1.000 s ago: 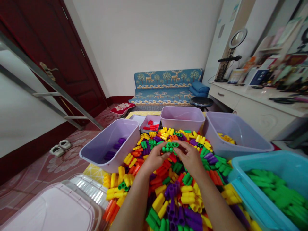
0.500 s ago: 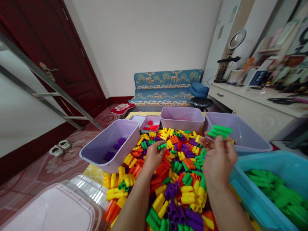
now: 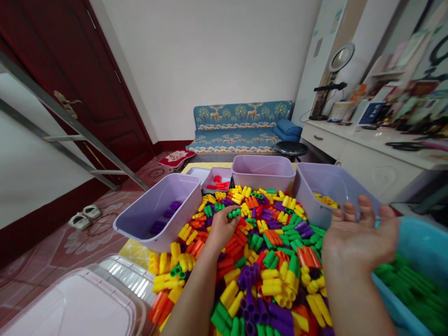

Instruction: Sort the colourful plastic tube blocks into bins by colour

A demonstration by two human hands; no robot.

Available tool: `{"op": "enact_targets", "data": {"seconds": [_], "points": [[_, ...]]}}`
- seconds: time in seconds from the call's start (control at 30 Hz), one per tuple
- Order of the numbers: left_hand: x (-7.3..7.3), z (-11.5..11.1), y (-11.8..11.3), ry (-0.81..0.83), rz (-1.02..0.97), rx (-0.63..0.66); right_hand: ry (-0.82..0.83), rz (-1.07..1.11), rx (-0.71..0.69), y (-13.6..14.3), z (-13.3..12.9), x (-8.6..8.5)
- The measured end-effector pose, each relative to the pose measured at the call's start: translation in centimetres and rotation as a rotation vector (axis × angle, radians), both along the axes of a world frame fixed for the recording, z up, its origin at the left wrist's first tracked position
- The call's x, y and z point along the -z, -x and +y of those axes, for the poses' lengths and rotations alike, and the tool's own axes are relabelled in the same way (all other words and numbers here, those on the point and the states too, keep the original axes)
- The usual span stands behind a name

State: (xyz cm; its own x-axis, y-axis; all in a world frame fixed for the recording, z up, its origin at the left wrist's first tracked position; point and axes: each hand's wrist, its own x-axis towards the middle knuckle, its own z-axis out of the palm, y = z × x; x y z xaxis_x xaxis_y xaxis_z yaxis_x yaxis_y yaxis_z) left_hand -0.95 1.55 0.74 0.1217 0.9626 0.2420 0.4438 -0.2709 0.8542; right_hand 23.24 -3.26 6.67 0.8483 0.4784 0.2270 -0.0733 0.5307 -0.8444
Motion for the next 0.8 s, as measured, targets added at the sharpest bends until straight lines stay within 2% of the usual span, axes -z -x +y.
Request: {"op": "enact_targets", "data": {"seconds": [0.1,0.17,0.23,0.33,0.4,0.47,0.57,0.67,0.73,0.8], "points": [[0.3,0.1,-0.1,0.058,-0.137,0.031,-0.152,0.231,-0.053,1.1,0.6,0.3],[0.3,0.2,-0.2,0.171,-0.332,0.057,-0.091,0.18,-0.175,2.4,0.9,0.4],[0.1,0.1,-0.3,0.288,-0.542,0.079,0.064,0.024,-0.368,4.0,1.1,0.7],[-0.5,-0.2,-0.4,0.386,-0.779,0.118,0.311,-0.348,-0.703,6.4,1.3,1.7],[-0.9,-0.3,-0.2,0.414,-0.88,0.149,0.384,-0.59,-0.792,7.8,1.3,2.7],[-1.1,-0.4,-0.1,0.432,-0.936,0.169,0.405,-0.755,-0.792,8.8,1.4,3.6],[-1.3,-0.5,0.0,0.451,-0.957,0.186,0.397,-0.825,-0.764,9.0,1.5,4.1],[-1.0,-0.4,0.0,0.433,-0.879,0.177,0.39,-0.728,-0.72,8.3,1.7,3.8],[-0.6,-0.2,0.1,0.365,-0.713,0.136,0.381,-0.594,-0.695,7.6,1.8,3.4],[-0.2,0.0,0.2,0.218,-0.447,0.081,0.372,-0.454,-0.677,7.0,1.8,3.2]]}}
